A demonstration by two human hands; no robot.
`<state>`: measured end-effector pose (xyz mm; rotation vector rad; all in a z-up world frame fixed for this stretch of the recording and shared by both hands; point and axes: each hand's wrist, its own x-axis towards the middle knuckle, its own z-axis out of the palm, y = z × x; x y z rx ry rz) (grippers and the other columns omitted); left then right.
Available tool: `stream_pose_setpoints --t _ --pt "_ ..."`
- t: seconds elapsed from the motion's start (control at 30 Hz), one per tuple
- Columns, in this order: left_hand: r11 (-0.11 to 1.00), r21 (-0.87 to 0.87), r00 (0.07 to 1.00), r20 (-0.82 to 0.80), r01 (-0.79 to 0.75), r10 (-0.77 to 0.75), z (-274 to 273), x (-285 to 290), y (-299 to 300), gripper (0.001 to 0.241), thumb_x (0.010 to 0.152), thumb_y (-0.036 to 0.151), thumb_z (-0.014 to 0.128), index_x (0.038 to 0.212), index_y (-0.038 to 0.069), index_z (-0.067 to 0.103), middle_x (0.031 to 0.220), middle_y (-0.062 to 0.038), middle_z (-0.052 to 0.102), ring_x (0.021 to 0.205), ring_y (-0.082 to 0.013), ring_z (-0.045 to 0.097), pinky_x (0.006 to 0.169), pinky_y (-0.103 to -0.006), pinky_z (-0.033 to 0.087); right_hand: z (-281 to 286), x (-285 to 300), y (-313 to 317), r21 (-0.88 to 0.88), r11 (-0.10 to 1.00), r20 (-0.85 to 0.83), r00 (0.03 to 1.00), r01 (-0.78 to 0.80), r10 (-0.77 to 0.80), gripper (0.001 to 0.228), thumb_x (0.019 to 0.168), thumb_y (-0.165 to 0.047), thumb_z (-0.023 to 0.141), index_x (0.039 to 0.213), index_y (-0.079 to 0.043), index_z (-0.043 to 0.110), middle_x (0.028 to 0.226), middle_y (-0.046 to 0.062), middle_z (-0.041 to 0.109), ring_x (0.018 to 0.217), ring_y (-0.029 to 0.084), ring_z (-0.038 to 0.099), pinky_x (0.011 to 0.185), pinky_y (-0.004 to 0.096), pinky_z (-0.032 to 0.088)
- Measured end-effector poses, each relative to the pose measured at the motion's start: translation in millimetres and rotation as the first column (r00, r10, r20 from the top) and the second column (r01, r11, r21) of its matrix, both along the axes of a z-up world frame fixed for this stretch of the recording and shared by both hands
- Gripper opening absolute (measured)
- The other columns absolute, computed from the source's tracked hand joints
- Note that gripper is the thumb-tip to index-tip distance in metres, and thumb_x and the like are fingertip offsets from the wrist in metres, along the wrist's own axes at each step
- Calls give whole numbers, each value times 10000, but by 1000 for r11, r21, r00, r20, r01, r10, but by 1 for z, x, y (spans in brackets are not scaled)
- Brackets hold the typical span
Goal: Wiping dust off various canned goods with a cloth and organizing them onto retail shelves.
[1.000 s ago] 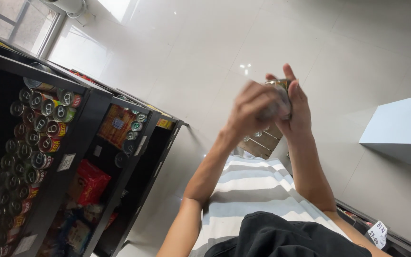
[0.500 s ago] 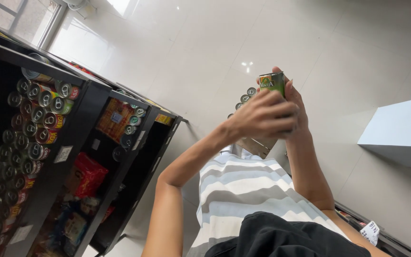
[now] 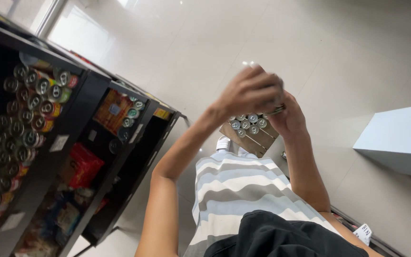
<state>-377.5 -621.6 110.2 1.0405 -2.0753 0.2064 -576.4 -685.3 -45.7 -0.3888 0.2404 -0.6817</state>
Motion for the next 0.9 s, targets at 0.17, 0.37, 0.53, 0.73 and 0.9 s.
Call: stream_pose_setpoints --t 0.17,0.37,0.53,0.73,0.9 --pt "913 47 912 -54 -404 407 -37 68 29 292 861 294 877 1015 150 674 1078 0 664 918 -218 600 811 -365 555 83 27 22 95 979 -54 981 -182 187 488 1067 -340 510 1440 -24 522 1317 207 638 1099 348 673 877 496 571" --pt "648 214 593 -272 -731 758 -53 121 166 282 936 296 834 1065 104 672 1061 -63 685 944 -261 697 820 -385 593 65 55 38 40 941 48 941 -336 334 587 1053 -314 563 1575 -64 468 1470 208 575 1125 326 654 951 512 549" --pt "330 197 241 -371 -923 897 -27 171 315 245 1030 261 738 1160 79 638 1099 -117 676 1002 -310 702 883 -423 580 71 101 66 -105 851 61 851 -515 522 667 1050 -282 602 1659 -124 383 1469 199 569 1154 333 648 962 499 545" --pt "61 -52 72 -243 -997 967 -30 266 496 333 1137 254 600 1436 111 572 1376 -162 582 1260 -358 602 1063 -465 519 93 167 123 -305 730 33 759 -611 650 723 1022 -190 624 1678 -62 350 1382 233 575 1142 351 662 970 452 562" --pt "-119 -177 -119 -12 -977 993 -36 359 620 220 1110 305 628 1247 139 675 1149 -144 634 1063 -351 612 931 -475 520 118 223 204 -472 645 -74 756 -601 650 759 987 -151 617 1670 -21 313 1385 247 594 1127 327 672 972 410 578"
